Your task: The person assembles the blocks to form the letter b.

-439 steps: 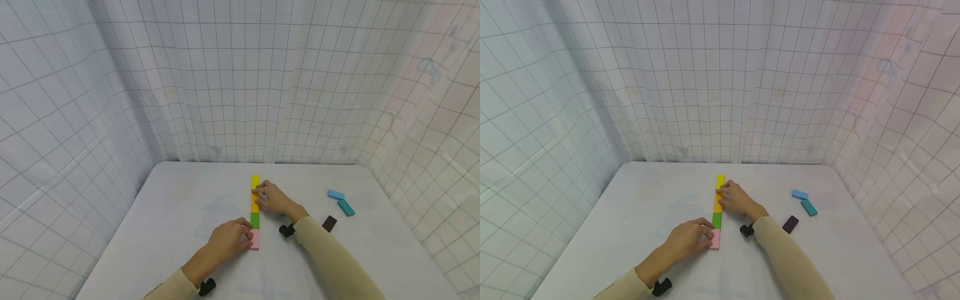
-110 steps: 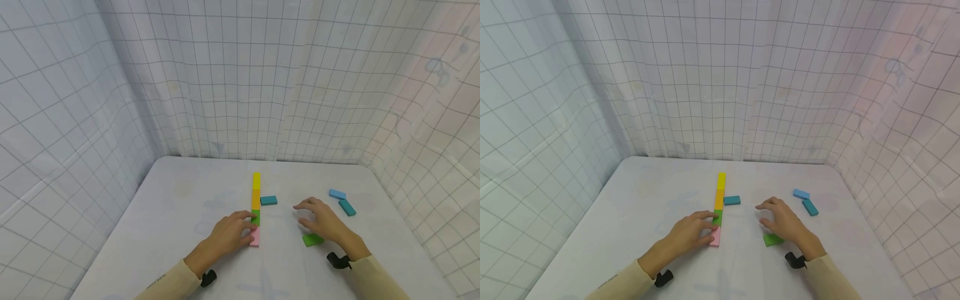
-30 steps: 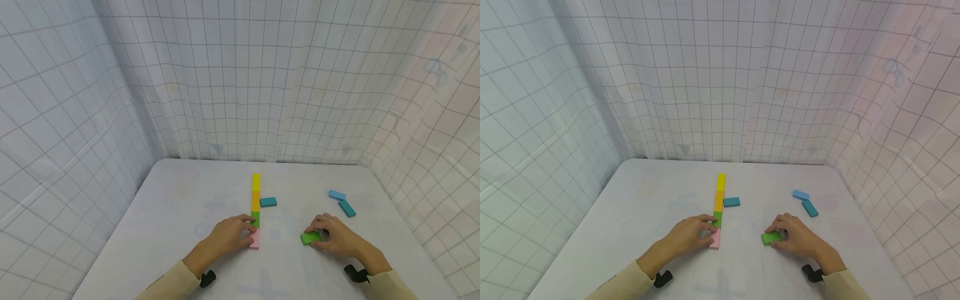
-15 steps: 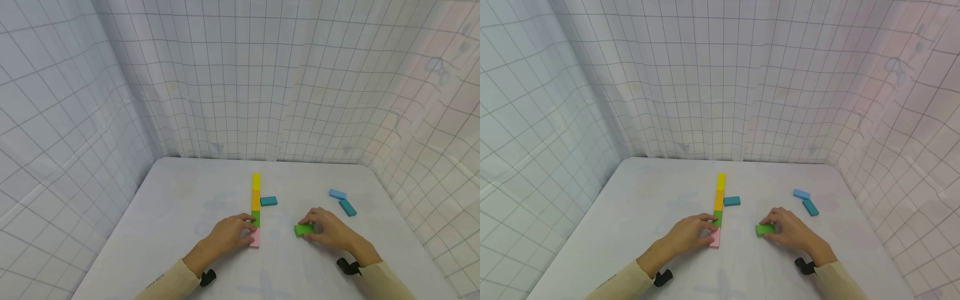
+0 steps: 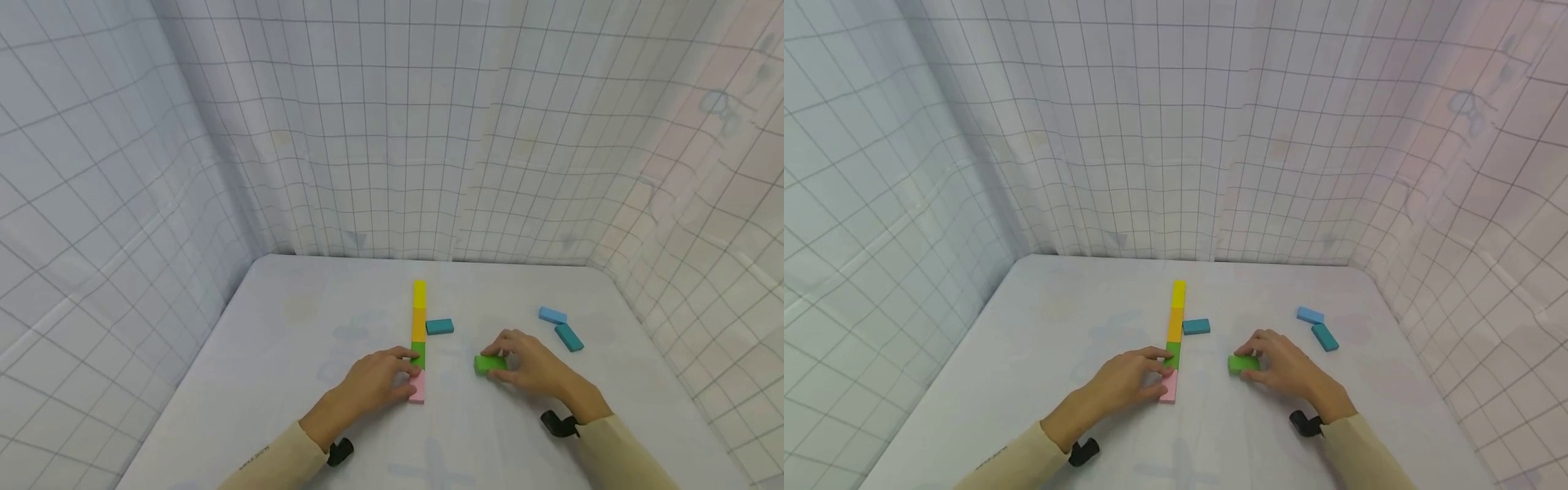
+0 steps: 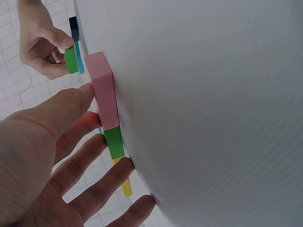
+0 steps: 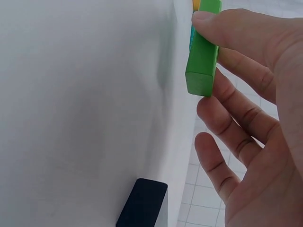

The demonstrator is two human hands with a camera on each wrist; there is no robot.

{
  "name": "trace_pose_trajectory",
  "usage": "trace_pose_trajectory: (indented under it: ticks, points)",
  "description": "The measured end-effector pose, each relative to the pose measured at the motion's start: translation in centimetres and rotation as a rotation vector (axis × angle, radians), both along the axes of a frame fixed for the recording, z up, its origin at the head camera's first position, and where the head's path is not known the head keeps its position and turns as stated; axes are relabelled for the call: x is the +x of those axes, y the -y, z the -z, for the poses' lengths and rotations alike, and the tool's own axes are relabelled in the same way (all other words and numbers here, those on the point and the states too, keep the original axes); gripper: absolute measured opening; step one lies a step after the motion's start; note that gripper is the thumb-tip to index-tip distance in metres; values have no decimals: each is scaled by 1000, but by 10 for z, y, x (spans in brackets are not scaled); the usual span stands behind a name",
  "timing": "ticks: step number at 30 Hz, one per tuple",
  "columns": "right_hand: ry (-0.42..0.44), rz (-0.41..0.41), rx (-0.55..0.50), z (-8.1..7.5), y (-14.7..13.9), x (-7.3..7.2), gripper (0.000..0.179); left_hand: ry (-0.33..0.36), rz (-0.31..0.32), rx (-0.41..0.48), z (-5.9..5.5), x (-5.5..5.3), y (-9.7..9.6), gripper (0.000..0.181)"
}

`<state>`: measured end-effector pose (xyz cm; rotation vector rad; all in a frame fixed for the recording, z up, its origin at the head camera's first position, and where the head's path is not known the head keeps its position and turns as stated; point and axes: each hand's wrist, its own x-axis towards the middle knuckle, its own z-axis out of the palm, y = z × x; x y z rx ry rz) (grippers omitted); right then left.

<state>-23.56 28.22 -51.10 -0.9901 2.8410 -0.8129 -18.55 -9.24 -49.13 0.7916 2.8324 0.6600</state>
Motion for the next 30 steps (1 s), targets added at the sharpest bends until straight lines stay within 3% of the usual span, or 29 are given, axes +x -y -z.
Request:
trace_pose_trajectory:
  ticks: [13, 30]
  points:
    - [-55, -13, -21, -1, 8, -7, 31, 25, -8, 0, -1, -1, 0, 34]
    - [-43, 48, -22, -1, 14, -13, 30, 21, 1, 13, -1, -1, 1, 32]
